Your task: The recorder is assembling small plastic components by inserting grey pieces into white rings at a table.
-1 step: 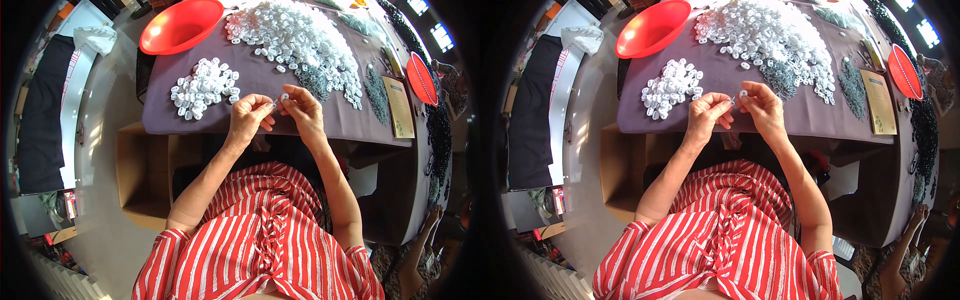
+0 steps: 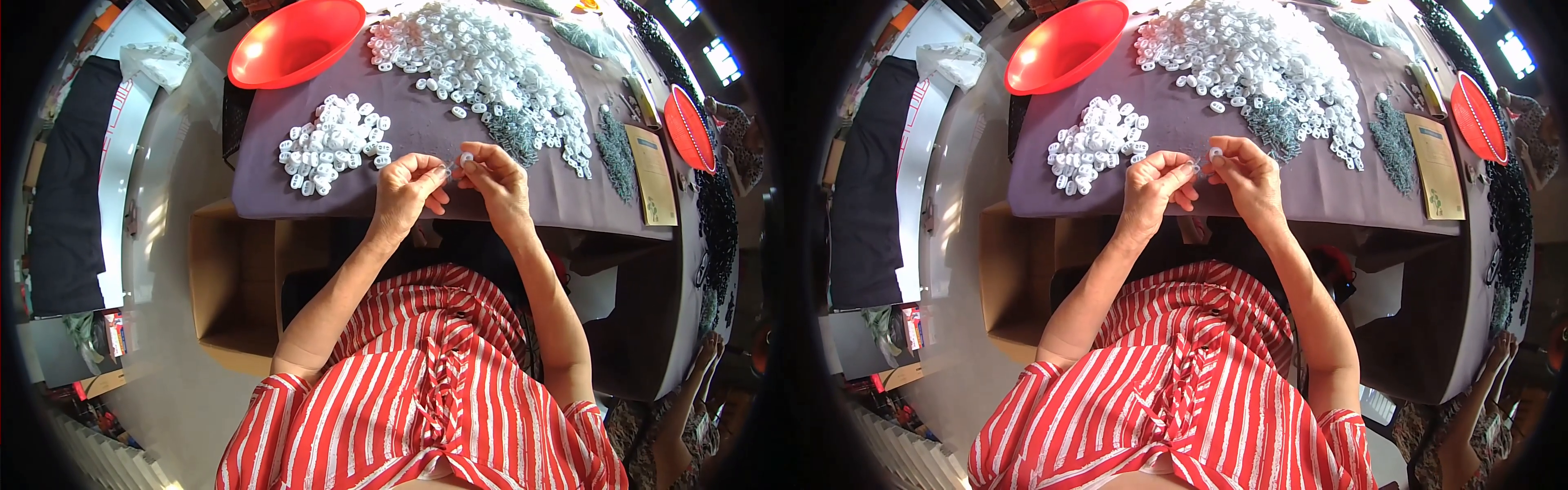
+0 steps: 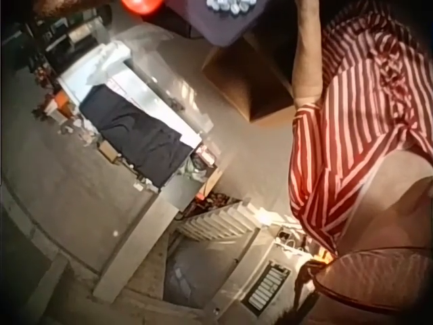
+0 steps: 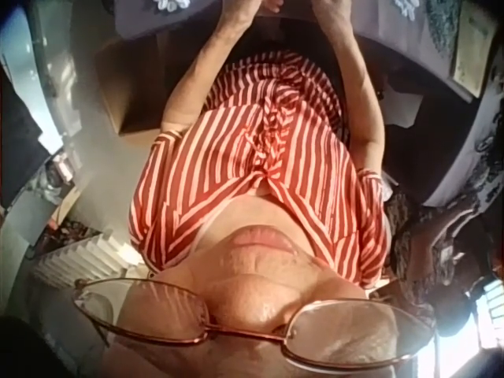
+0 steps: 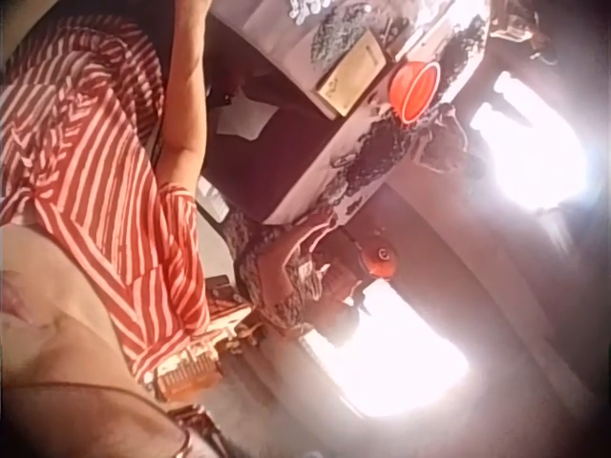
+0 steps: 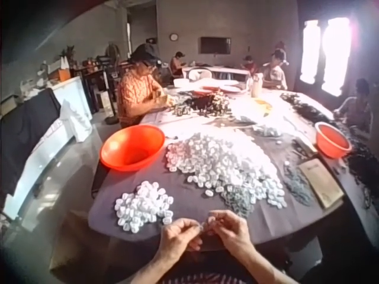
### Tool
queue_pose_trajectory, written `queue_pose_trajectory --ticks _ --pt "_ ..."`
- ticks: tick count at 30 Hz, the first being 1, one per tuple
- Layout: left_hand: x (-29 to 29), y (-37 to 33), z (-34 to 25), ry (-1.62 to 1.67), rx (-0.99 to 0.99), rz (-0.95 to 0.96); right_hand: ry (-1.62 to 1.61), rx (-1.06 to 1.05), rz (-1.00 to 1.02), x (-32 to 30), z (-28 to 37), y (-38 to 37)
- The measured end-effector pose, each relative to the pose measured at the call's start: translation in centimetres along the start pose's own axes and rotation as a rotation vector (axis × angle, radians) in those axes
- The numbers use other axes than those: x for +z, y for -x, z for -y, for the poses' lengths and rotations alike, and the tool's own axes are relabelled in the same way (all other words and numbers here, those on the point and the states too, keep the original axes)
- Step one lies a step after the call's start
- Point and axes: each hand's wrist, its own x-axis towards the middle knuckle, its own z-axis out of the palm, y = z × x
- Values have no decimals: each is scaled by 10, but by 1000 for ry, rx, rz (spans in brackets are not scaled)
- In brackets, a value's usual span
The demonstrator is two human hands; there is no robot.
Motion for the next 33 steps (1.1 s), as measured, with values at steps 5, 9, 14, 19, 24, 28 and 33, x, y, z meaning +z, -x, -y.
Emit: queue_pose_trajectory --ticks 5,9,14,19,24,28,33 --pt "3 0 -4 -38 -11 -14 4 16 48 -1 4 1" --pt "4 2 -4 -80 -5 -29 68 -58 47 2 2 3" --pt "5 2 -4 -106 2 -26 91 -65 51 1 0 2" --pt "5 2 -5 -142 7 -21 79 -59 42 1 1 3" --pt "5 3 -4 -138 15 -23 56 -70 9 2 2 3" --pt "7 3 -4 -147 28 -36 54 -40 24 0 1 2" --pt "6 2 -4 -171 13 -34 84 -17 9 1 1 2"
